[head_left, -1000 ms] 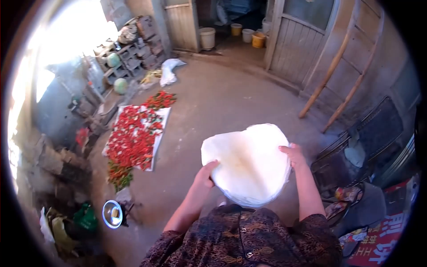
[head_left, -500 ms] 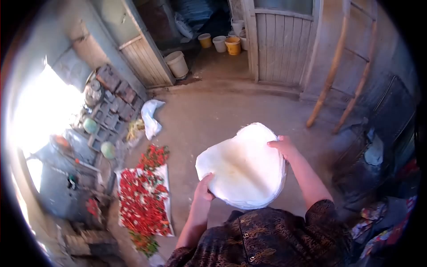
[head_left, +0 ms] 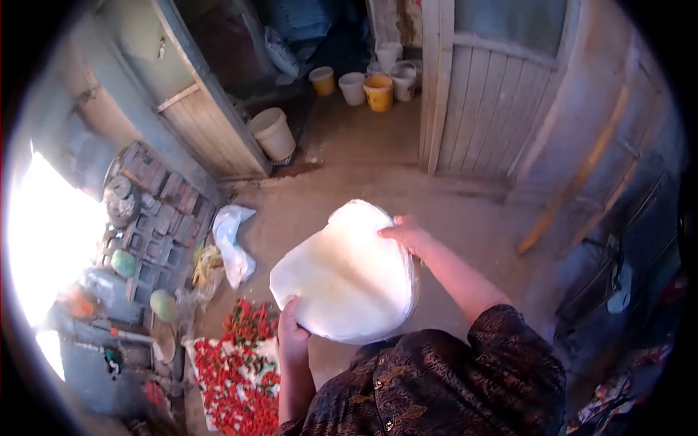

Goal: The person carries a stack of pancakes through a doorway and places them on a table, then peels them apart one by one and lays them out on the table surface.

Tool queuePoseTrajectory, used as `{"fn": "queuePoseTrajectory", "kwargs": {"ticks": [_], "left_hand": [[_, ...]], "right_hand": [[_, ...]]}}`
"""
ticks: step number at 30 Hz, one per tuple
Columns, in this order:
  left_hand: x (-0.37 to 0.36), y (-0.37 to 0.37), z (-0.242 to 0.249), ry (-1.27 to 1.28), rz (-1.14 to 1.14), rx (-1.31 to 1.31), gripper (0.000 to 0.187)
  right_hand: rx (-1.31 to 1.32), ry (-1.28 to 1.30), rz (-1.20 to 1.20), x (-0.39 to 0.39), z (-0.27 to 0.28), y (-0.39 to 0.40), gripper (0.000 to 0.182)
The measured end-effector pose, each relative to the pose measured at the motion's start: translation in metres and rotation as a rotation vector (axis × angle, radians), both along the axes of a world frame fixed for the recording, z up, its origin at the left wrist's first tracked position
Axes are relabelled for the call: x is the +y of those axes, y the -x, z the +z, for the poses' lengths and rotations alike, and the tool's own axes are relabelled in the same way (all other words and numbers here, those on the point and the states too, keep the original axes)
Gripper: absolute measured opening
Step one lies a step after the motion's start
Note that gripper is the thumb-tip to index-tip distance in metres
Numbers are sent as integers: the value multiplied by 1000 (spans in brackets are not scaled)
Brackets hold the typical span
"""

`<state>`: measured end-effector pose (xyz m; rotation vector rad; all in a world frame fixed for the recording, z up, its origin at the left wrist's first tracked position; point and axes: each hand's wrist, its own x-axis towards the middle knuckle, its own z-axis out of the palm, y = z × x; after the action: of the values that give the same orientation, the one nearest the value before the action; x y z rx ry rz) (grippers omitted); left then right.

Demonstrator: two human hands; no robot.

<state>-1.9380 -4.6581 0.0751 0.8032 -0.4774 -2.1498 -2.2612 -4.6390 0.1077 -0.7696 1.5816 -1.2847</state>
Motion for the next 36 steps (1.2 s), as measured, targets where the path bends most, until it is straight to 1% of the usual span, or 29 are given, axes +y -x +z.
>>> {"fn": "queuePoseTrajectory", "kwargs": {"ticks": [1, 4, 5, 7, 8, 11, 13, 14, 15, 18, 19, 20, 21, 22, 23, 26, 28, 30, 31, 33, 34, 35, 36], "left_hand": [[-33, 13, 6, -37, -18, -12, 45], [-134, 52, -9, -66, -87, -97, 44], [-167, 71, -11, -83, -131, -102, 43], [-223, 111, -6, -115, -160, -136, 44], [-254, 136, -8, -130, -167, -153, 44], [-337, 206, -23, -166, -176, -193, 48], [-382, 247, -30, -76, -149, -153, 49], [-404, 255, -30, -26, -144, -145, 49], [-427, 271, -26, -123, -115, -234, 46], [-489, 315, -11, 19, -122, -154, 47], [-508, 333, 4, 14, -166, -99, 49], [-535, 344, -7, -13, -159, -92, 49], [-560, 338, -13, -31, -161, -82, 49], [-586, 354, -17, -45, -163, -81, 49], [-611, 368, -19, -52, -149, -97, 50], [-704, 417, -38, -104, -251, -91, 52], [-751, 456, -25, -114, -288, -85, 54], [-804, 509, -12, -109, -318, -82, 55], [-826, 525, -9, -136, -342, -98, 55], [-874, 578, 1, -158, -407, -105, 56], [-895, 604, 6, -136, -441, -56, 55], [-900, 632, 28, -117, -474, -34, 55], [-918, 654, 35, -100, -512, -7, 55]], "right_hand": [[39, -10, -23, -30, -4, 17, 43], [-78, -78, -144, -95, 1, 63, 38], [-87, -78, -168, -111, 20, 76, 35], [-121, -40, -193, -151, 13, 116, 33], [-138, -19, -196, -177, 7, 140, 33], [-68, -128, -187, -258, -6, 210, 34], [-21, -58, -170, -312, -9, 248, 36], [-10, -19, -171, -335, -8, 254, 37], [-71, -78, -131, -362, -8, 271, 37], [-3, -188, -130, -443, -9, 316, 37], [-108, -69, -110, -470, -18, 332, 36], [-83, -83, -121, -498, -26, 347, 35], [13, -107, -114, -516, -8, 349, 34], [102, -129, -107, -541, -6, 363, 33], [82, -106, -104, -568, -8, 377, 33], [46, -59, -138, -637, -14, 426, 32], [46, -72, -201, -673, -9, 459, 29], [21, -135, -260, -720, -1, 508, 26], [-2, -187, -288, -734, -4, 522, 25], [-18, -106, -356, -762, -20, 565, 24], [-26, -61, -393, -775, -9, 582, 24], [4, -107, -432, -770, 14, 604, 26], [12, -127, -455, -779, 28, 622, 26]]}}
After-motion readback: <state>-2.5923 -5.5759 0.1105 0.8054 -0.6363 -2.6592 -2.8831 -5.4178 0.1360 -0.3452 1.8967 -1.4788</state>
